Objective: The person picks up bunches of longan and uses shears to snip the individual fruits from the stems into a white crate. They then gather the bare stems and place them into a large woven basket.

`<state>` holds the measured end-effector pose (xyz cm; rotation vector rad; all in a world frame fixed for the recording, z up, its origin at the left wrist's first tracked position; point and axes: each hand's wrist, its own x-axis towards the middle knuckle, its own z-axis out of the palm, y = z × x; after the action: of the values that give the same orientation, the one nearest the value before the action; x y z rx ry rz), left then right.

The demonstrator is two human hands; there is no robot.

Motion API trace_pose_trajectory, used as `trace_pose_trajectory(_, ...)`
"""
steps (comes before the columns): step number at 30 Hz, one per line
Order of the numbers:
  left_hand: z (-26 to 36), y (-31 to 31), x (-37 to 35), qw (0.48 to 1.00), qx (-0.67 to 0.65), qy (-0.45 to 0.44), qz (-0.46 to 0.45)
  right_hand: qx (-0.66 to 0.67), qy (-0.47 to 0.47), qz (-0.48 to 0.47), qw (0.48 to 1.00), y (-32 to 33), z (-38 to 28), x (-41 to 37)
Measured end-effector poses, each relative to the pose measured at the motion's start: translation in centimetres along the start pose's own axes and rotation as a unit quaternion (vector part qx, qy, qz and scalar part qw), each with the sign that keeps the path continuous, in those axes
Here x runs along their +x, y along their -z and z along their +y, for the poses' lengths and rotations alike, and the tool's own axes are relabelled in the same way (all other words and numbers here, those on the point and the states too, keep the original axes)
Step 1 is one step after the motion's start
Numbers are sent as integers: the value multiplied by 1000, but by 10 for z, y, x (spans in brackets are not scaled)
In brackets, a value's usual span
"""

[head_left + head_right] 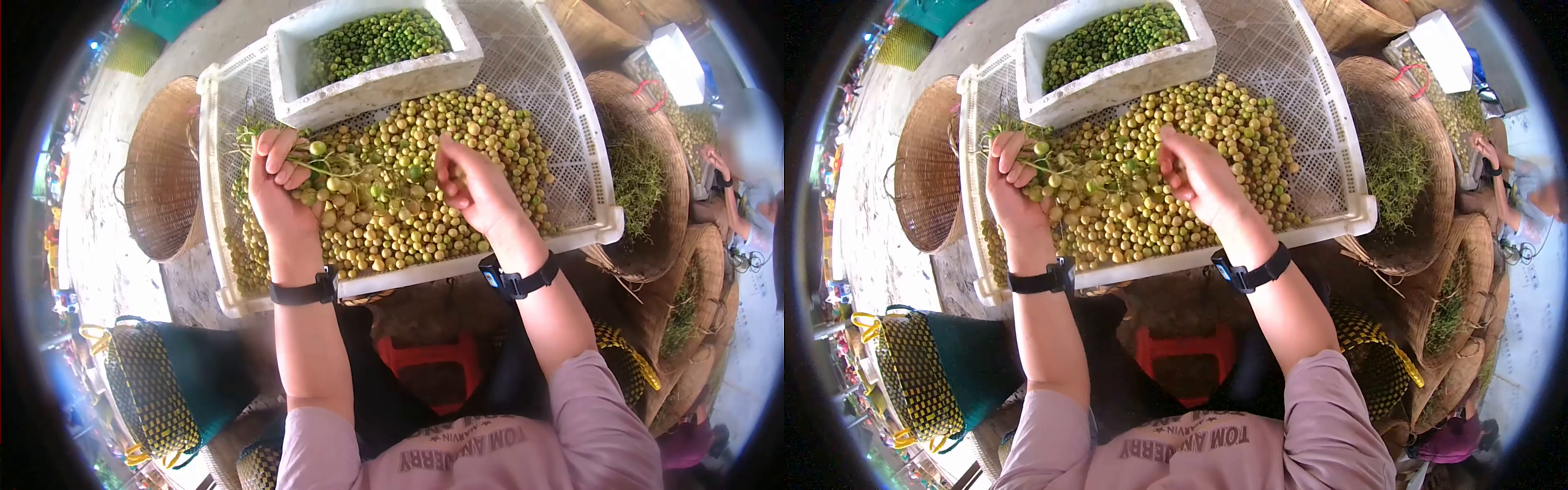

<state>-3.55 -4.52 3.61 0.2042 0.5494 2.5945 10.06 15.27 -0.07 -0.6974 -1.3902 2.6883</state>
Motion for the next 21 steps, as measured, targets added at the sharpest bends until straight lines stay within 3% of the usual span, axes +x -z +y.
trace_pose_trajectory(1, 1, 2, 2, 994, -90, 32, -48, -28, 5, -9, 1000, -1, 2, -1)
trace_pose_trajectory(4, 6, 4, 4, 974, -202, 75, -71, -79, 9, -28, 996, -2, 6, 4)
trace_pose_trajectory(6, 9, 7, 4, 974, -208, 70, -55, -130, -33, -67, 989, -2, 6, 1)
trace_pose_trajectory(8, 10, 11, 6, 950, -277, 104, -96, -69, -79, -109, 988, -8, 7, -2)
trace_pose_trajectory(10, 10, 9, 5, 949, -283, 107, -91, -13, -128, -96, 987, -15, 11, -3)
trace_pose_trajectory(14, 13, 14, 6, 952, -269, 105, -96, 35, -110, -104, 988, -14, 11, -3)
trace_pose_trajectory(18, 19, 17, 5, 965, -222, 82, -114, 54, -3, -125, 991, -1, -2, -2)
trace_pose_trajectory(20, 25, 21, 4, 998, -65, -1, -22, 61, 29, -93, 993, 10, -6, 0)
trace_pose_trajectory(21, 28, 25, 6, 986, -141, 39, -82, 44, 53, -75, 995, 14, -10, 0)
